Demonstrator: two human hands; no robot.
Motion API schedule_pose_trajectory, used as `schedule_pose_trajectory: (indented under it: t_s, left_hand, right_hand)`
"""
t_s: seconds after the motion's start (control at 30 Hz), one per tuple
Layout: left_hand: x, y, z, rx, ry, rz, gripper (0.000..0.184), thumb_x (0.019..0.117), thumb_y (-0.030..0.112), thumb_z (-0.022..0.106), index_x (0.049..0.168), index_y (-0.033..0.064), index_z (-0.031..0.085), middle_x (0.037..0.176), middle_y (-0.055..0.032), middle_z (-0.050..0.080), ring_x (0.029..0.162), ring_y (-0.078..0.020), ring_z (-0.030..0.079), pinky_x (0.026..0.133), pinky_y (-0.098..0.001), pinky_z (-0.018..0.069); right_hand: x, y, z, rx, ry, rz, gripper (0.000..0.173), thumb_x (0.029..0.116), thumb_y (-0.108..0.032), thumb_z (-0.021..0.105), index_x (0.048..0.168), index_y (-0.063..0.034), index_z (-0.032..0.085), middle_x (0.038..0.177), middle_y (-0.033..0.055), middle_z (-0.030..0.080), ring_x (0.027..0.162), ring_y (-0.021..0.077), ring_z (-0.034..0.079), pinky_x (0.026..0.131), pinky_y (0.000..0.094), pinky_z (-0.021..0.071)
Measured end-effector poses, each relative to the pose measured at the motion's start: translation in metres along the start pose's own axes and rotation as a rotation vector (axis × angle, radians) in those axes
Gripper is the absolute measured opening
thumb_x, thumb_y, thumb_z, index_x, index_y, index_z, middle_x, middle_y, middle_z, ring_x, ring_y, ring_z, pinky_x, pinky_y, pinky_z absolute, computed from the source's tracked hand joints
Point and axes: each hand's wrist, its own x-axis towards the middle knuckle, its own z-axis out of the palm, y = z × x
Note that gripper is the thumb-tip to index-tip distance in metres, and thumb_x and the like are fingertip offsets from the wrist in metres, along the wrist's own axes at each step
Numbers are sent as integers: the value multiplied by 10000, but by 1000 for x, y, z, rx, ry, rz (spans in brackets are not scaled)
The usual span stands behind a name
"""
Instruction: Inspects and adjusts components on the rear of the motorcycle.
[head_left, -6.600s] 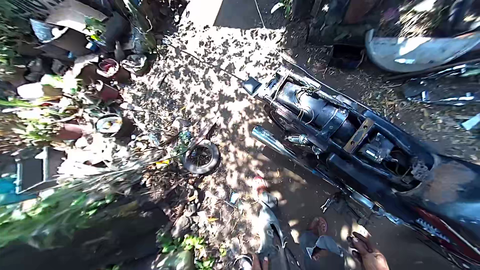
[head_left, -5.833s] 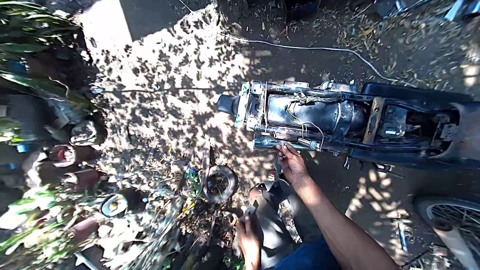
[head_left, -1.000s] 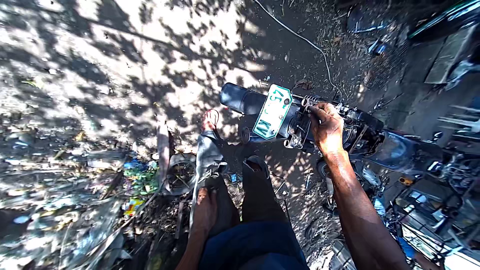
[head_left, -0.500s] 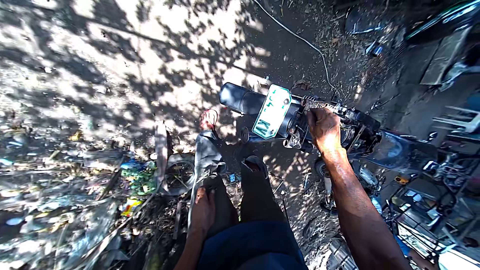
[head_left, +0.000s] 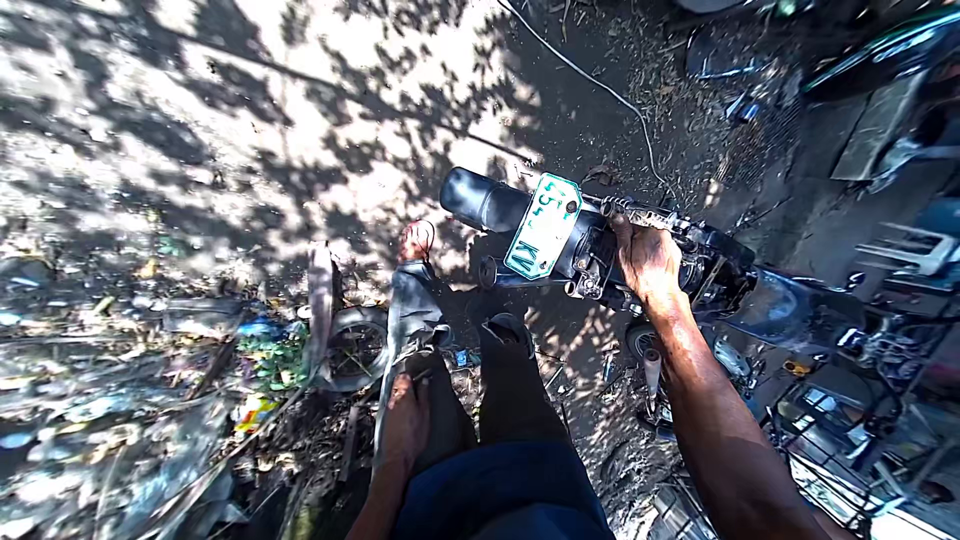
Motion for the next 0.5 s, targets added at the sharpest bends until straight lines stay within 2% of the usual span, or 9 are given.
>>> schedule_pose_trajectory:
  t_s: [0.07,0.13,0.17,0.2,0.3,0.33,0.4,0.43,0.5]
  left_hand:
    - [-1,2,-1,-10,3,-15,480,1095,345,427,1402,-8,535,1333,-236,625,1266,-362,608,1091,-542,456]
    - [-2,4,-2,-24,19,-10,467,1092,333,434,1383,-14,547,1300,-244,637,1241,-373,620,1073,-551,465]
    - [-2,5,-1,-28,21,-8,462,1092,329,436,1379,-16,546,1293,-248,638,1234,-376,623,1069,-553,466]
    - [-2,6,-1,-26,21,-7,461,1092,329,439,1377,-17,547,1291,-249,639,1229,-375,627,1065,-555,468]
    - [0,4,0,-11,16,-9,467,1093,335,437,1389,-11,541,1317,-237,631,1254,-365,615,1083,-542,461]
    - [0,3,1,-13,22,-2,462,1093,329,436,1384,-13,543,1320,-237,629,1257,-362,612,1088,-539,457]
    - [0,3,0,-12,38,7,459,1094,329,434,1380,-12,546,1312,-233,633,1256,-354,613,1093,-529,456]
    - [-1,4,0,-4,40,7,465,1095,337,429,1384,-9,542,1314,-231,634,1261,-350,612,1097,-527,452]
    - [0,4,-1,3,39,18,479,1097,342,419,1398,-13,530,1329,-229,629,1286,-345,595,1114,-517,438]
  right_hand:
    - [-2,3,-2,-6,60,-53,584,1046,-610,404,965,-89,656,881,166,668,801,369,687,615,586,522]
    - [0,6,-2,-24,76,-143,535,1005,-563,541,1164,-57,610,1114,190,649,1011,374,678,765,581,556]
    - [1,7,0,-33,73,-188,512,1000,-508,575,1218,-45,596,1186,204,630,1086,382,658,829,578,558]
    - [2,8,4,-52,70,-228,457,1017,-447,568,1218,-37,593,1203,212,608,1115,389,637,862,573,549]
    - [4,11,20,-81,119,-290,320,1071,-323,475,1090,-46,635,1113,195,619,1078,374,633,865,560,532]
    - [2,9,21,-65,130,-263,347,1080,-346,448,1030,-64,645,1032,172,632,1003,356,650,809,551,538]
    - [-6,0,12,-18,102,-157,472,1088,-450,399,900,-92,642,800,146,634,738,343,667,582,537,517]
    - [-9,-4,3,6,51,-101,543,1086,-507,371,868,-90,641,740,156,622,676,360,655,536,548,496]
    - [-12,-7,-12,18,-21,-31,631,1065,-597,353,838,-83,640,713,175,613,654,386,645,523,564,487]
